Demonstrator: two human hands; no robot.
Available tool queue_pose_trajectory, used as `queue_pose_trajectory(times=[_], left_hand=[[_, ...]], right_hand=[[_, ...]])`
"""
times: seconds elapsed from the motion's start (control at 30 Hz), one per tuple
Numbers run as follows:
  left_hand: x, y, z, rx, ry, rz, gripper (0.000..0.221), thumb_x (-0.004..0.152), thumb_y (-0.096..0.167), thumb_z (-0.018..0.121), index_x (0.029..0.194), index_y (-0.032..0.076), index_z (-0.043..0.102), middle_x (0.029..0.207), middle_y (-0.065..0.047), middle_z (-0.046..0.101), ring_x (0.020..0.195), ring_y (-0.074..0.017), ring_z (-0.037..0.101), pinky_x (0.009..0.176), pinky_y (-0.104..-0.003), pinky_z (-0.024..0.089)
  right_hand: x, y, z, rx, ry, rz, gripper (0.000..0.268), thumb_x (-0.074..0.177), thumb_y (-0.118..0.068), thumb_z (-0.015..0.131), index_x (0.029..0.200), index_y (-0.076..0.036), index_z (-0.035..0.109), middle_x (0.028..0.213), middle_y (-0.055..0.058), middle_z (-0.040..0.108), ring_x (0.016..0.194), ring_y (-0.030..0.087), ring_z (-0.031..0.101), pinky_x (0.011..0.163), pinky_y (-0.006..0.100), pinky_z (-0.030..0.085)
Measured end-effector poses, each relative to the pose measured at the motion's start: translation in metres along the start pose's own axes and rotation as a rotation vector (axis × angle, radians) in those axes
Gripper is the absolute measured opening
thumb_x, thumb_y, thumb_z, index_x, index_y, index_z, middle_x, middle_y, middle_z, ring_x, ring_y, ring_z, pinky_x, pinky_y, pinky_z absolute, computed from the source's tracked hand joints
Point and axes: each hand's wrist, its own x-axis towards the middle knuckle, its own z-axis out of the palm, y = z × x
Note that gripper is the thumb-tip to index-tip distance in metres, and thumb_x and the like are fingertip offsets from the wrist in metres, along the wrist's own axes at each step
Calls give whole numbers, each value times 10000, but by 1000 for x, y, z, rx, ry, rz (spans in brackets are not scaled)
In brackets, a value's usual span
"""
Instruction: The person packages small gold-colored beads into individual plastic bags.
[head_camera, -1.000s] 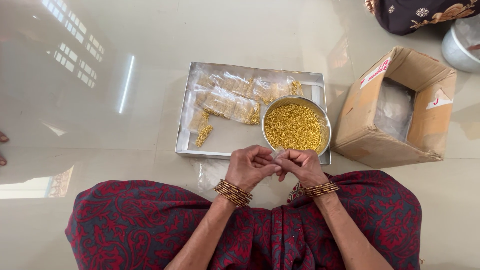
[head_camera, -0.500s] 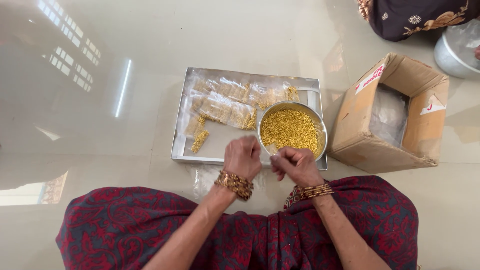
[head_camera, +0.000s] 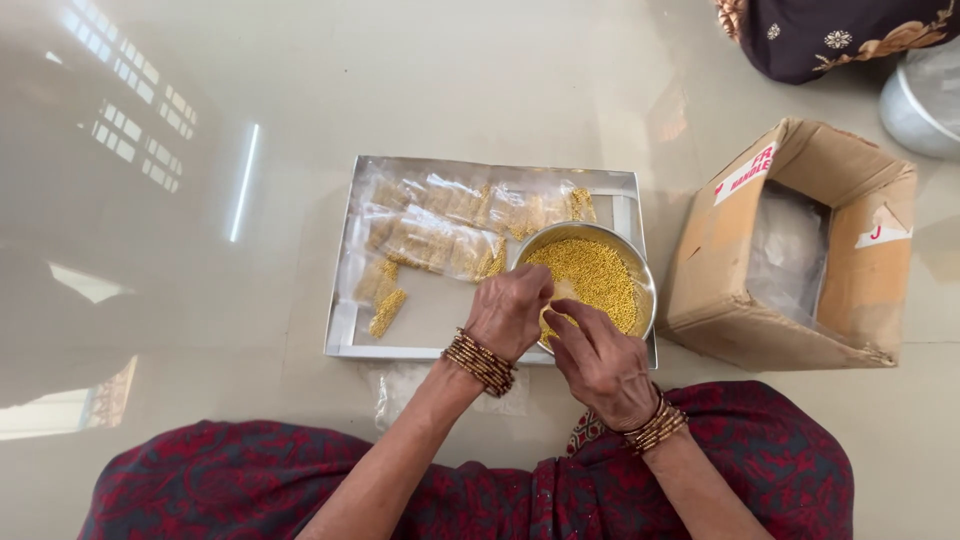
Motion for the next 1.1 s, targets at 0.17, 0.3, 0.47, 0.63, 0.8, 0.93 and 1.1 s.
queue_pose_trajectory(times=[0.17,0.3,0.47,0.63,0.8,0.93,1.1], left_hand=[[11,5,13,221,-62,64,211,723,-58,683,901,43,633,842,-169,644,768,-360,668,575,-467,532],[18,10,23,332,-143,134,188,793,2,733,961,13,649,865,-194,643,791,-328,675,552,-425,561],[5,-6,34,332,-192,107,175,821,28,732,986,32,677,937,-203,644,843,-325,679,596,-422,581],[5,-1,36,375,-186,95,296,779,32,749,1057,-37,676,1020,-246,635,876,-348,689,613,-413,608],[-2,-21,48,289,-113,38,285,744,-143,697,1005,-27,686,1049,-198,680,848,-326,723,573,-351,620],[4,-21,39,334,-106,59,338,659,-159,692,983,-66,668,1024,-201,683,794,-329,720,571,-384,601],[4,-17,37,304,-140,3,320,654,-179,675,952,-64,656,996,-220,669,783,-379,702,628,-440,586]], right_hand=[[-14,29,24,-141,-77,56,321,831,-30,745,1141,-14,667,996,88,664,842,254,666,582,372,552],[-19,37,37,-193,-96,90,320,793,-39,724,1099,-19,635,954,116,628,807,278,643,541,393,524],[-31,45,53,-235,-152,127,375,748,-21,720,1116,-23,650,1031,116,645,847,291,662,544,399,545],[-31,42,56,-254,-142,126,363,761,-14,735,1118,-14,668,1117,148,665,861,288,676,535,383,565],[-20,36,40,-177,-46,104,307,796,7,734,1099,-11,693,1086,114,718,883,242,700,600,353,601],[-18,36,38,107,130,257,173,856,18,700,1024,-22,708,1013,89,743,846,198,728,639,313,623],[-37,54,66,69,-29,394,117,831,13,718,927,-52,734,845,110,726,737,268,704,610,379,559]])
